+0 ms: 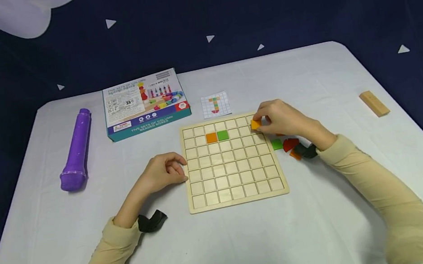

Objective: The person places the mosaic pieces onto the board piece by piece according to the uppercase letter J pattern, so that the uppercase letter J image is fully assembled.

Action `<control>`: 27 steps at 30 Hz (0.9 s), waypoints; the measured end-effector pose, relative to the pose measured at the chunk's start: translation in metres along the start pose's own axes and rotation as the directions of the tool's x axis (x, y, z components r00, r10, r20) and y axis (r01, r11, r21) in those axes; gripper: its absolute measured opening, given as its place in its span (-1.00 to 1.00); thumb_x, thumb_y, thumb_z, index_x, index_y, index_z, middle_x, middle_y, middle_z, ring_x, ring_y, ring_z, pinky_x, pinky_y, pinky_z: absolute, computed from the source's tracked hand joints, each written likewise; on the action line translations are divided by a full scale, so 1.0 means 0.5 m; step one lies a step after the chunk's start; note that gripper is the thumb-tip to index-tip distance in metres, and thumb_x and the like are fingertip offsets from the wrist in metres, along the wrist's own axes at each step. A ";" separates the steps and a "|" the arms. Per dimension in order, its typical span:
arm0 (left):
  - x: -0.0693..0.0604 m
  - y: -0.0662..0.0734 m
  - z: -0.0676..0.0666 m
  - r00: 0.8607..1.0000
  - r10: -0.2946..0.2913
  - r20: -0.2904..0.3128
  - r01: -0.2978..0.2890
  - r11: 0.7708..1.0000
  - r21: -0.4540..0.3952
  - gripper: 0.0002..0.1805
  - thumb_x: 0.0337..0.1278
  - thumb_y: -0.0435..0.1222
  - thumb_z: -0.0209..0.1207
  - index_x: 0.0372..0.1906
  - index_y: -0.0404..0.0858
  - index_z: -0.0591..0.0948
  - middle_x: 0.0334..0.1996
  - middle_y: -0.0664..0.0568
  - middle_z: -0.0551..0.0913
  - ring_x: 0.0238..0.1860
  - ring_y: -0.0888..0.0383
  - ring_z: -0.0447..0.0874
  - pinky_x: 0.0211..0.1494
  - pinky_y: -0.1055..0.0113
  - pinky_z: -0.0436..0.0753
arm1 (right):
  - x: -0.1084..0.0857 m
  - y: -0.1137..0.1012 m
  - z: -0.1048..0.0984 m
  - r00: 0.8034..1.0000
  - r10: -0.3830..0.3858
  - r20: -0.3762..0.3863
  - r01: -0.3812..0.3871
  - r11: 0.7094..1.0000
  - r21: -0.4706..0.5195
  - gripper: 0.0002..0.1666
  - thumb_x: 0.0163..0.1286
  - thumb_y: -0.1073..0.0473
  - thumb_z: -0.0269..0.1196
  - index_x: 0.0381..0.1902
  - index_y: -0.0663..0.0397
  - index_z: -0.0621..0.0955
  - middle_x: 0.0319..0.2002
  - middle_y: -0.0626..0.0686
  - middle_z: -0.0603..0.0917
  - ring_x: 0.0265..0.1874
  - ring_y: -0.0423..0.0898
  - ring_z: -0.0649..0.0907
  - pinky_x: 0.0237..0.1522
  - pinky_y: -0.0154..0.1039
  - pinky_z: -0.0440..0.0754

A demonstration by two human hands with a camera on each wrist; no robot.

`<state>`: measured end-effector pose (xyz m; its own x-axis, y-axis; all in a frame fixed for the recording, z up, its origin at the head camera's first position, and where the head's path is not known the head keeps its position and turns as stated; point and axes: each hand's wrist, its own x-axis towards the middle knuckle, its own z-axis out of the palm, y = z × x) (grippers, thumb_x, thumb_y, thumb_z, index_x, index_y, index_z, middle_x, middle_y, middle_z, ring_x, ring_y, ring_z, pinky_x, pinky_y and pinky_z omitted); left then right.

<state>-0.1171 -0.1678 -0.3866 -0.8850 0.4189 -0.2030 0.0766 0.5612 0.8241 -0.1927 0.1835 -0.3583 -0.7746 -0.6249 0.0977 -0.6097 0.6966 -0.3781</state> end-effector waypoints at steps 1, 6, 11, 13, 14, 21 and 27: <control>0.000 -0.001 0.001 1.000 -0.002 -0.001 0.002 1.000 -0.001 -0.67 -0.17 -0.41 0.36 -0.20 -0.36 0.57 -0.52 -0.02 0.64 -0.62 0.32 0.48 -0.42 0.46 0.48 | 0.002 -0.003 0.001 1.000 -0.006 0.000 0.006 1.000 0.002 -0.74 0.11 0.18 0.37 -0.26 0.23 0.71 -0.34 0.10 0.69 -0.55 -0.17 0.45 -0.46 -0.35 0.40; 0.001 -0.002 0.001 1.000 0.003 0.000 -0.003 1.000 -0.007 -0.67 -0.17 -0.41 0.36 -0.20 -0.36 0.57 -0.53 -0.02 0.64 -0.62 0.31 0.49 -0.41 0.45 0.49 | 0.013 -0.014 0.007 1.000 -0.024 0.015 0.024 1.000 0.015 -0.75 0.11 0.21 0.36 -0.25 0.24 0.70 -0.36 0.10 0.68 -0.54 -0.14 0.47 -0.47 -0.36 0.40; 0.002 -0.003 0.001 1.000 0.004 0.002 -0.004 1.000 -0.008 -0.67 -0.16 -0.41 0.36 -0.19 -0.37 0.57 -0.52 -0.03 0.65 -0.61 0.31 0.50 -0.41 0.45 0.49 | 0.025 -0.023 0.017 0.998 -0.050 0.031 0.050 0.999 0.014 -0.77 0.15 0.20 0.34 -0.27 0.23 0.71 -0.38 0.09 0.66 -0.50 -0.13 0.48 -0.45 -0.36 0.39; 0.003 -0.004 0.001 1.000 0.002 0.002 -0.002 1.000 -0.006 -0.67 -0.16 -0.41 0.36 -0.19 -0.36 0.57 -0.52 -0.04 0.65 -0.61 0.31 0.49 -0.41 0.45 0.49 | 0.030 -0.027 0.020 0.997 -0.063 0.034 0.063 0.998 0.006 -0.78 0.15 0.20 0.34 -0.27 0.24 0.71 -0.39 0.09 0.66 -0.50 -0.14 0.46 -0.44 -0.36 0.37; 0.003 -0.005 0.001 1.000 0.002 0.003 -0.002 1.000 -0.004 -0.67 -0.16 -0.41 0.36 -0.19 -0.36 0.57 -0.51 -0.04 0.65 -0.61 0.31 0.49 -0.41 0.45 0.49 | 0.032 -0.029 0.022 0.997 -0.071 0.036 0.071 0.997 0.002 -0.78 0.15 0.21 0.33 -0.27 0.24 0.71 -0.39 0.09 0.66 -0.51 -0.14 0.45 -0.44 -0.35 0.36; 0.001 -0.003 0.000 1.000 0.001 -0.001 -0.001 1.000 0.001 -0.67 -0.16 -0.40 0.36 -0.19 -0.37 0.57 -0.52 -0.04 0.65 -0.62 0.31 0.47 -0.43 0.45 0.47 | 0.046 -0.041 0.029 0.995 -0.072 0.069 0.074 0.997 -0.024 -0.76 0.15 0.21 0.33 -0.23 0.21 0.70 -0.35 0.09 0.67 -0.50 -0.17 0.46 -0.42 -0.34 0.42; 0.000 -0.004 -0.001 1.000 0.015 -0.002 -0.015 1.000 0.000 -0.66 -0.16 -0.41 0.36 -0.20 -0.40 0.56 -0.51 -0.10 0.64 -0.61 0.30 0.47 -0.44 0.45 0.46 | 0.055 -0.051 0.033 0.993 -0.082 0.079 0.085 0.996 -0.025 -0.80 0.16 0.21 0.32 -0.27 0.21 0.71 -0.35 0.09 0.68 -0.47 -0.15 0.49 -0.38 -0.31 0.46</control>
<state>-0.1176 -0.1693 -0.3882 -0.8847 0.4261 -0.1893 0.0904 0.5550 0.8269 -0.1956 0.1428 -0.3613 -0.7060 -0.7060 0.0557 -0.6772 0.6499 -0.3451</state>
